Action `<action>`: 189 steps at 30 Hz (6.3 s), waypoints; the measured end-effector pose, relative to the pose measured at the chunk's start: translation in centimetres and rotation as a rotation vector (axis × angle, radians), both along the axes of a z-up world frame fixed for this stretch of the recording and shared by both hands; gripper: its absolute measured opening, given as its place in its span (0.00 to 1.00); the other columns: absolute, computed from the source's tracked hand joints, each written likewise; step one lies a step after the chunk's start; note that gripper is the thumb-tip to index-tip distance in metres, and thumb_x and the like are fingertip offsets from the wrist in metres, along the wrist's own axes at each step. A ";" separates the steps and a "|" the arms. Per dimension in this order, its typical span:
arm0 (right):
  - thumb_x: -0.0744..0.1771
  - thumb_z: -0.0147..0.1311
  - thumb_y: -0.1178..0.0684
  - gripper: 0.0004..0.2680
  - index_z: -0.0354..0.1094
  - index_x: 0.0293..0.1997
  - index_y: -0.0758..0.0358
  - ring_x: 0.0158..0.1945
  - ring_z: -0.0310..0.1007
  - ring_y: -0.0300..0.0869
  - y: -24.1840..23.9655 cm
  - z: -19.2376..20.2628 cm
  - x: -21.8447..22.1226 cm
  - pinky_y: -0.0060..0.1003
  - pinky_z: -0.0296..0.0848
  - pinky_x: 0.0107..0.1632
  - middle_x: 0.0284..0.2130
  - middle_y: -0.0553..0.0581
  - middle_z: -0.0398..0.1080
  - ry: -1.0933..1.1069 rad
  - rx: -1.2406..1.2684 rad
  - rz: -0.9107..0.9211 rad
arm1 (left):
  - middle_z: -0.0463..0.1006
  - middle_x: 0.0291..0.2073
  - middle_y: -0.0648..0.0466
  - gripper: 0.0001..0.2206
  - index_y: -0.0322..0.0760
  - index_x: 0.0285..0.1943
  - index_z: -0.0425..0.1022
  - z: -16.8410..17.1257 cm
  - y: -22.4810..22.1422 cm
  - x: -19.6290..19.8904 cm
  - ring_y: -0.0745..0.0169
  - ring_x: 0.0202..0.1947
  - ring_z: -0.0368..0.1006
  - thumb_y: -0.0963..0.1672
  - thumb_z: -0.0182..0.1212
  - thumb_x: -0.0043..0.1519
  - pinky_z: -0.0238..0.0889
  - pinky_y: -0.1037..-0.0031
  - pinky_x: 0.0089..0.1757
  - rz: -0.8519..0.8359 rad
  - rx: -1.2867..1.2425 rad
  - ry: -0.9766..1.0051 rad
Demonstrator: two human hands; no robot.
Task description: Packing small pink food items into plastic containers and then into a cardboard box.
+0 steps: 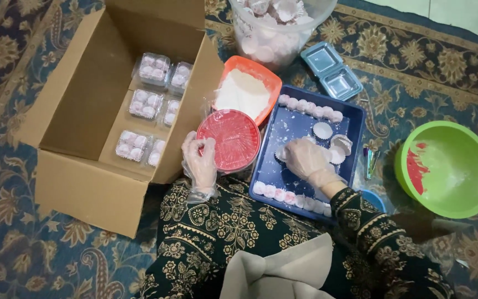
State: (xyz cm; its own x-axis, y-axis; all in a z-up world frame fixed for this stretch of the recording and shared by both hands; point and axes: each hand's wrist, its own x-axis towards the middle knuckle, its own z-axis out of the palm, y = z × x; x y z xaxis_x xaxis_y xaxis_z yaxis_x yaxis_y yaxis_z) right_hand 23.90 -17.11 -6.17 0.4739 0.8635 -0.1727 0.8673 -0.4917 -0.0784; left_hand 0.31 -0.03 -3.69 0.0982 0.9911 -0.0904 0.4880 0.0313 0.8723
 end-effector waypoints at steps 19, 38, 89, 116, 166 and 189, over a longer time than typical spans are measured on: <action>0.63 0.56 0.49 0.17 0.66 0.58 0.45 0.53 0.77 0.62 0.5 -0.1 0.1 0.58 0.78 0.55 0.54 0.61 0.69 0.304 -0.040 -0.007 | 0.70 0.65 0.68 0.13 0.52 0.33 0.79 1.0 0.1 -0.3 0.57 0.64 0.69 0.57 0.62 0.56 0.60 0.65 0.58 -0.025 -0.095 -0.066; 0.63 0.53 0.48 0.09 0.69 0.46 0.47 0.43 0.78 0.51 11.0 8.9 -9.4 0.47 0.80 0.46 0.38 0.54 0.70 0.247 0.334 0.236 | 0.69 0.65 0.71 0.13 0.53 0.36 0.78 -0.4 1.0 0.6 0.55 0.62 0.70 0.57 0.58 0.58 0.63 0.61 0.58 -0.023 -0.078 0.056; 0.66 0.55 0.36 0.13 0.75 0.54 0.39 0.58 0.74 0.41 -7.6 3.2 5.5 0.39 0.75 0.59 0.54 0.43 0.75 0.789 0.346 -0.539 | 0.81 0.30 0.66 0.17 0.66 0.43 0.80 -9.6 -7.3 26.6 0.59 0.37 0.82 0.62 0.50 0.57 0.73 0.58 0.41 -0.716 -0.303 0.426; 0.62 0.54 0.48 0.10 0.78 0.30 0.63 0.33 0.82 0.52 -1.2 -1.9 16.3 0.45 0.81 0.37 0.24 0.61 0.77 -0.093 0.048 -0.421 | 0.76 0.55 0.38 0.22 0.38 0.57 0.78 0.4 -8.5 25.0 0.40 0.59 0.71 0.43 0.52 0.53 0.66 0.56 0.57 -0.585 -0.528 -0.157; 0.59 0.60 0.33 0.21 0.68 0.53 0.45 0.51 0.78 0.53 -3.5 14.9 -3.6 0.50 0.75 0.57 0.47 0.53 0.74 0.467 0.211 -0.152 | 0.76 0.42 0.56 0.30 0.46 0.61 0.74 3.1 -9.7 10.2 0.66 0.36 0.71 0.64 0.43 0.67 0.70 0.81 0.35 -0.655 -1.053 -0.775; 0.63 0.65 0.43 0.14 0.75 0.50 0.53 0.37 0.78 0.41 7.1 14.2 -9.7 0.40 0.79 0.39 0.36 0.56 0.78 0.966 0.690 -0.460 | 0.72 0.56 0.67 0.34 0.58 0.52 0.74 8.0 6.9 2.3 0.59 0.50 0.70 0.69 0.62 0.43 0.74 0.69 0.44 -1.390 0.990 0.787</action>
State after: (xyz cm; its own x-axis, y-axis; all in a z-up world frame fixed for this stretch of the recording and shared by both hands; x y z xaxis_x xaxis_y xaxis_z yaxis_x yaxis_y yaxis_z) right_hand 14.21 -10.03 8.02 0.6853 0.7013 -0.1962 0.0756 -0.3364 -0.9387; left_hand 2.60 6.87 4.31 0.9990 -0.0334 -0.0287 -0.0356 -0.9960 -0.0819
